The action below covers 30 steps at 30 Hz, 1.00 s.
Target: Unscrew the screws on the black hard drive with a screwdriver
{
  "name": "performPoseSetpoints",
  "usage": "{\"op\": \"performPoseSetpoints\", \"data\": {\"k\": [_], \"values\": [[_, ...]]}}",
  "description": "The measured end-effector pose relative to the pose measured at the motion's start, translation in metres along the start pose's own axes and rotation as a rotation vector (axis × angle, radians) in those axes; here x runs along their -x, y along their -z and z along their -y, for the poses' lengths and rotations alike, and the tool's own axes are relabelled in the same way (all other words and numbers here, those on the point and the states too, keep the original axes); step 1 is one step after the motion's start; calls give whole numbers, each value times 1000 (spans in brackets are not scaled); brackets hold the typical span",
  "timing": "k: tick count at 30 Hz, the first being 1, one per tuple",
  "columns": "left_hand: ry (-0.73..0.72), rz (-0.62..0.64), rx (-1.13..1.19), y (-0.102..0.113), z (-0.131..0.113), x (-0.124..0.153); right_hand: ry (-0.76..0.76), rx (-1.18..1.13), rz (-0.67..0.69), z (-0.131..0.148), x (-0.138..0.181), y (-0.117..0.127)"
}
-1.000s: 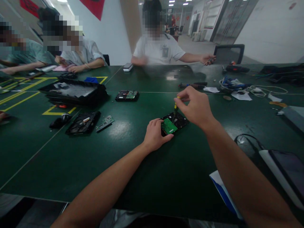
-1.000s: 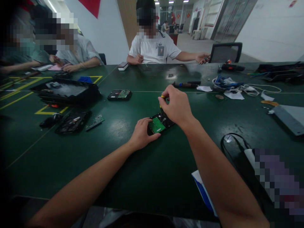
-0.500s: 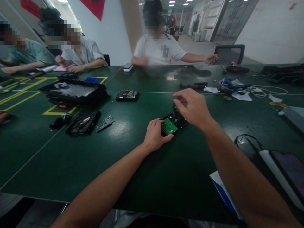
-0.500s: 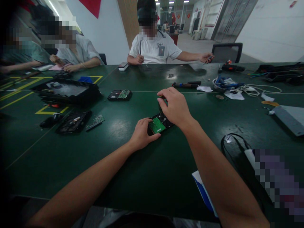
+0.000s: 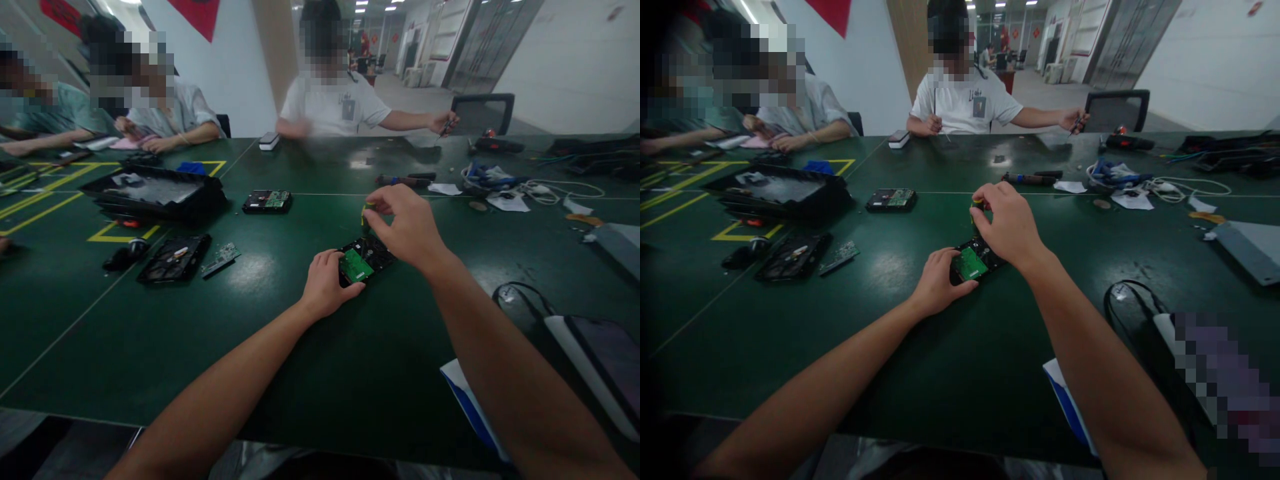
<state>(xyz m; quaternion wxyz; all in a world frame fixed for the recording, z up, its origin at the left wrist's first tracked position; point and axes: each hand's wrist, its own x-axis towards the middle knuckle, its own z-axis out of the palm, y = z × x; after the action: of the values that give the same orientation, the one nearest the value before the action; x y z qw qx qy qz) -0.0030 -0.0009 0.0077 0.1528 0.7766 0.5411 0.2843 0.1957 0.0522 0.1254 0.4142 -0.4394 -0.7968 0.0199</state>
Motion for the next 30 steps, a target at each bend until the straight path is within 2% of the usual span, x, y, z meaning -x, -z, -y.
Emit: {"op": "performPoseSetpoints", "data": {"k": [6, 14, 21, 30], "values": [[4, 5, 2, 1, -2, 0, -61, -2, -29, -2, 1, -1], [1, -2, 5, 2, -3, 1, -14, 19, 6, -1, 0, 0], [-3, -2, 4, 2, -1, 0, -82, 21, -38, -1, 1, -1], [5, 2, -2, 2, -3, 1, -53, 24, -32, 0, 0, 0]]}}
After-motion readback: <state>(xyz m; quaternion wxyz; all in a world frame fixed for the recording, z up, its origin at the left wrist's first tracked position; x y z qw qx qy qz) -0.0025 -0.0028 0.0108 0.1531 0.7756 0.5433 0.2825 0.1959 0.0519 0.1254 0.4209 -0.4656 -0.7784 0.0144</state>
